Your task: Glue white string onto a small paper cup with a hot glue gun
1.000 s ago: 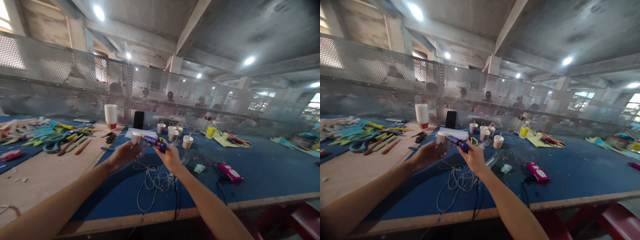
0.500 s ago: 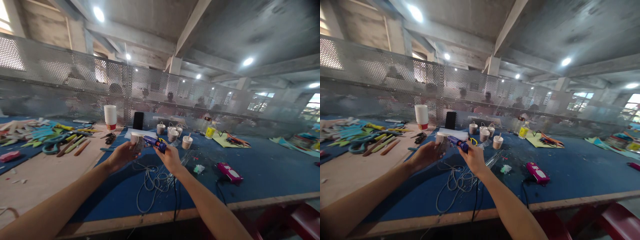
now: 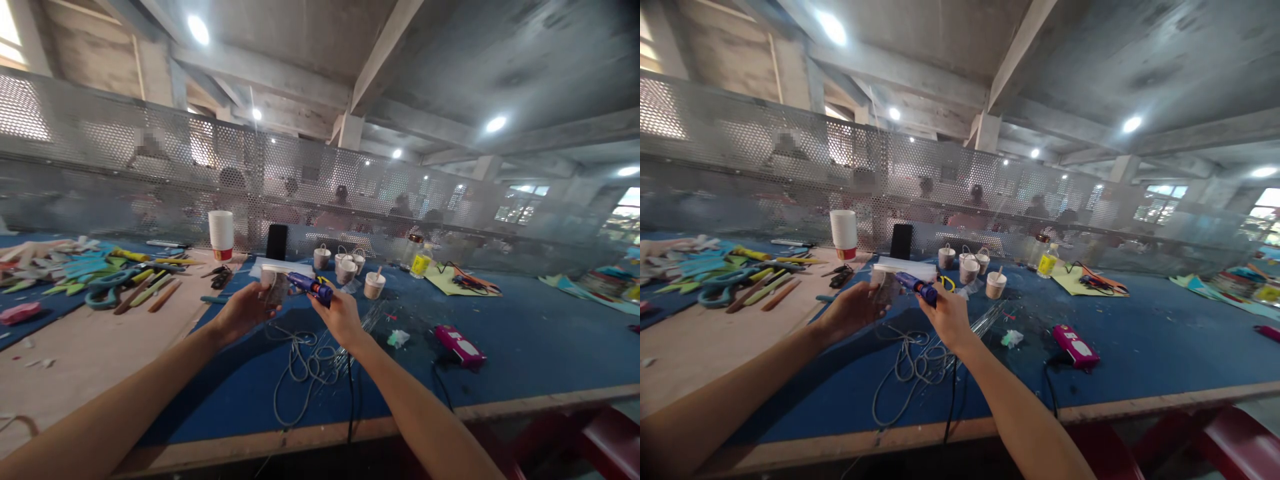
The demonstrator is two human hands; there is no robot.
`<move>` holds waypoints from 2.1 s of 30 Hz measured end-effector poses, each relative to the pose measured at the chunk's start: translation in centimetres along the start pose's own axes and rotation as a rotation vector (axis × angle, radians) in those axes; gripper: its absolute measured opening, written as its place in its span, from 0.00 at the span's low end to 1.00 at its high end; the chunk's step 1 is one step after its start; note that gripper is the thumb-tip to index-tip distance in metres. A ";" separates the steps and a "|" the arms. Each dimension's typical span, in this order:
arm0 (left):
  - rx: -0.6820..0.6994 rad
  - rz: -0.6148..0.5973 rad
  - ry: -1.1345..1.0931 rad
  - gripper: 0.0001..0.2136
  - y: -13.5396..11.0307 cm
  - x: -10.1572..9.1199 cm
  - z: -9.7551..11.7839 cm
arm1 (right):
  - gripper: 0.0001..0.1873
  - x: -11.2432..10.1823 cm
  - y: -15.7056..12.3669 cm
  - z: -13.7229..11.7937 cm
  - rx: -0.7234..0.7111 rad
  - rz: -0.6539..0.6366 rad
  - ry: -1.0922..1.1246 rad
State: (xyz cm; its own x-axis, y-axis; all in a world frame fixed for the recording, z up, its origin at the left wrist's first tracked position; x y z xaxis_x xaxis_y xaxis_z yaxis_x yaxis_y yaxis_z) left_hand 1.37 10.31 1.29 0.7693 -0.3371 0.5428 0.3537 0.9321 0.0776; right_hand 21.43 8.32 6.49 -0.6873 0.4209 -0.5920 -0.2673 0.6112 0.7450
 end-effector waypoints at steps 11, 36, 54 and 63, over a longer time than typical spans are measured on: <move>-0.004 -0.030 0.016 0.15 0.2 -0.1 0.1 | 0.13 -0.1 0.0 0.1 0.021 0.004 -0.006; -0.034 -0.031 -0.009 0.15 -0.3 0.7 0.2 | 0.13 -0.2 0.0 0.2 0.031 0.006 -0.021; -0.042 0.006 -0.044 0.15 -0.4 0.7 0.3 | 0.12 -0.4 0.1 0.1 0.031 0.006 0.001; -0.030 -0.007 -0.084 0.18 -0.4 0.5 0.5 | 0.12 -0.4 0.1 0.1 0.027 0.000 -0.043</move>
State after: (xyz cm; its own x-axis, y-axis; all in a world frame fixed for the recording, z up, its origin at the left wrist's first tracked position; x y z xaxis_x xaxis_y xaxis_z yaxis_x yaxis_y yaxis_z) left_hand 1.38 9.85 1.92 0.7196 -0.3299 0.6110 0.3754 0.9251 0.0573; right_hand 21.70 8.29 6.78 -0.6577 0.4487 -0.6050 -0.2484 0.6291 0.7366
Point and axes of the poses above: each hand's wrist, its own y-axis towards the middle knuckle, its own x-axis out of the palm, z = x × y, the point moved 7 cm from there along y, towards the middle knuckle, and after that the axes turned 2 degrees about y, right-handed, at the moved point
